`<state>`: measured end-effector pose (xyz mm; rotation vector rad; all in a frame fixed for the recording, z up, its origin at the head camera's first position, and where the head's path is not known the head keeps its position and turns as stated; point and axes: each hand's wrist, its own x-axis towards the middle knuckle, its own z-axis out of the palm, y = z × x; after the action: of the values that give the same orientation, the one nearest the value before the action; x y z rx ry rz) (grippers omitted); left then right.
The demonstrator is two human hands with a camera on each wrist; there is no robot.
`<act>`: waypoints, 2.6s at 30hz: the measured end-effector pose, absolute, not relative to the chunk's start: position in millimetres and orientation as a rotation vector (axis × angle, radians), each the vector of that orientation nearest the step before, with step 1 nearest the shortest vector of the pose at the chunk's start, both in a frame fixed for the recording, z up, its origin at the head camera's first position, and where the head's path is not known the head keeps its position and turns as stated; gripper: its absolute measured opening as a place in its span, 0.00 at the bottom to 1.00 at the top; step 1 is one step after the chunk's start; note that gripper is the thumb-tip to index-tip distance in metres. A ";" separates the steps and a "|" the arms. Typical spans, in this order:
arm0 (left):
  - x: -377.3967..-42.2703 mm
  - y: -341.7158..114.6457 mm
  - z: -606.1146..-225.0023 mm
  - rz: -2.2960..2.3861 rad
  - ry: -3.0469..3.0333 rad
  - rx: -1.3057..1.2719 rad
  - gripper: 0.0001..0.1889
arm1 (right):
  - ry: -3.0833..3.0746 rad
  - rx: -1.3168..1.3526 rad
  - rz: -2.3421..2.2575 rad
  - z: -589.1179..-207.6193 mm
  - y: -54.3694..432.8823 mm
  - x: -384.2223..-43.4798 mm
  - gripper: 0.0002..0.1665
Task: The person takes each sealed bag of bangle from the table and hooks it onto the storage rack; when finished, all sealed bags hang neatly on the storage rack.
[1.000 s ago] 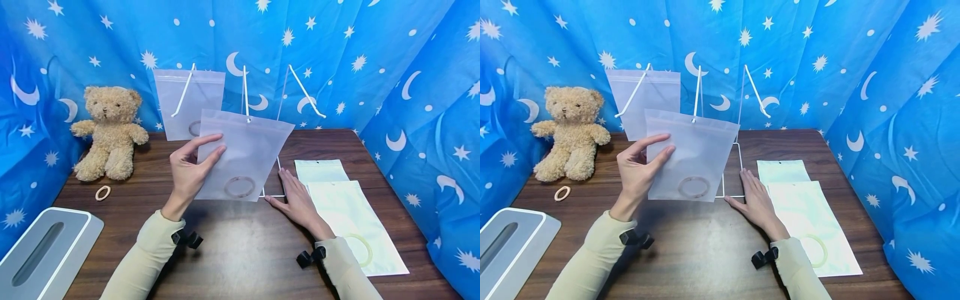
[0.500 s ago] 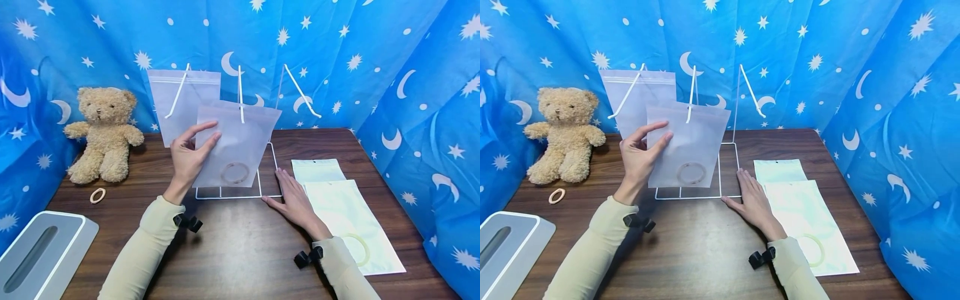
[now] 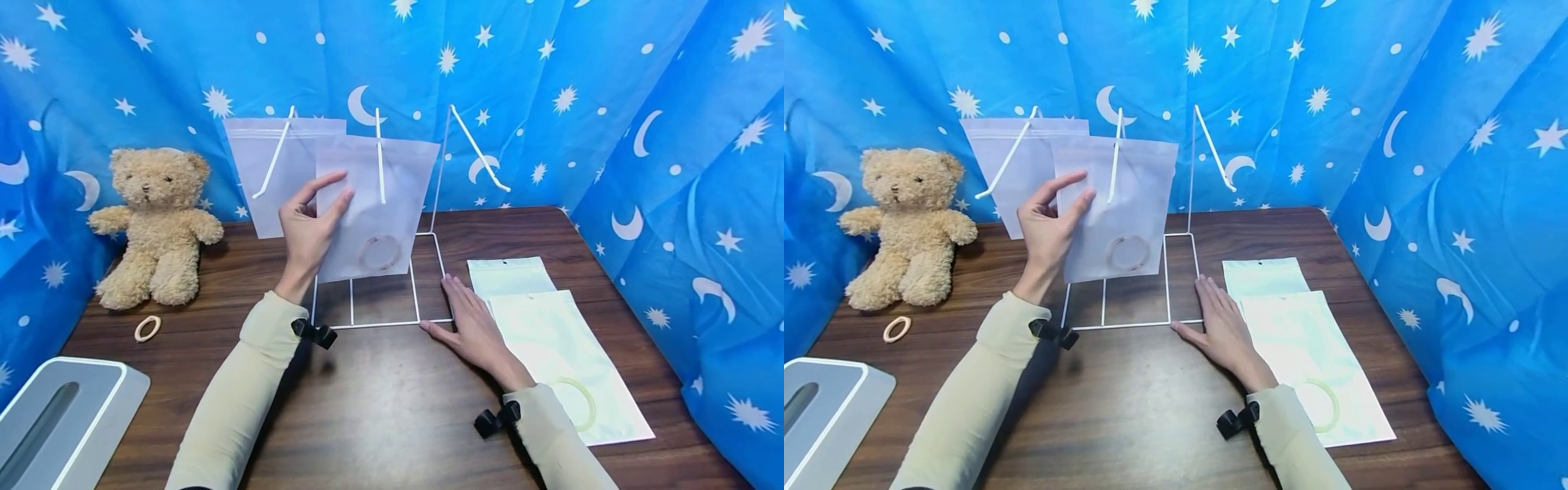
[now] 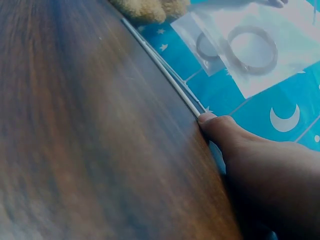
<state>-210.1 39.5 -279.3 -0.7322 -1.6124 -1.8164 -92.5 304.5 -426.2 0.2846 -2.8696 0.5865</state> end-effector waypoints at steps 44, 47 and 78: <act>-243.1 40.8 -282.6 -1.899 -1.647 -0.796 0.19 | -2.876 0.274 0.550 -425.7 300.7 -91.7 0.58; -238.0 30.3 -280.9 -1.849 -1.744 -0.818 0.20 | -2.887 0.275 0.558 -427.8 300.4 -92.6 0.58; -156.8 -53.2 -420.3 -1.031 -2.845 -0.732 0.47 | -2.871 0.284 0.602 -432.5 298.5 -96.5 0.58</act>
<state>-156.8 -53.2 -420.3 -0.7318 -2.8447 -1.0314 -96.5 298.5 -432.5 0.2841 -2.8709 0.6021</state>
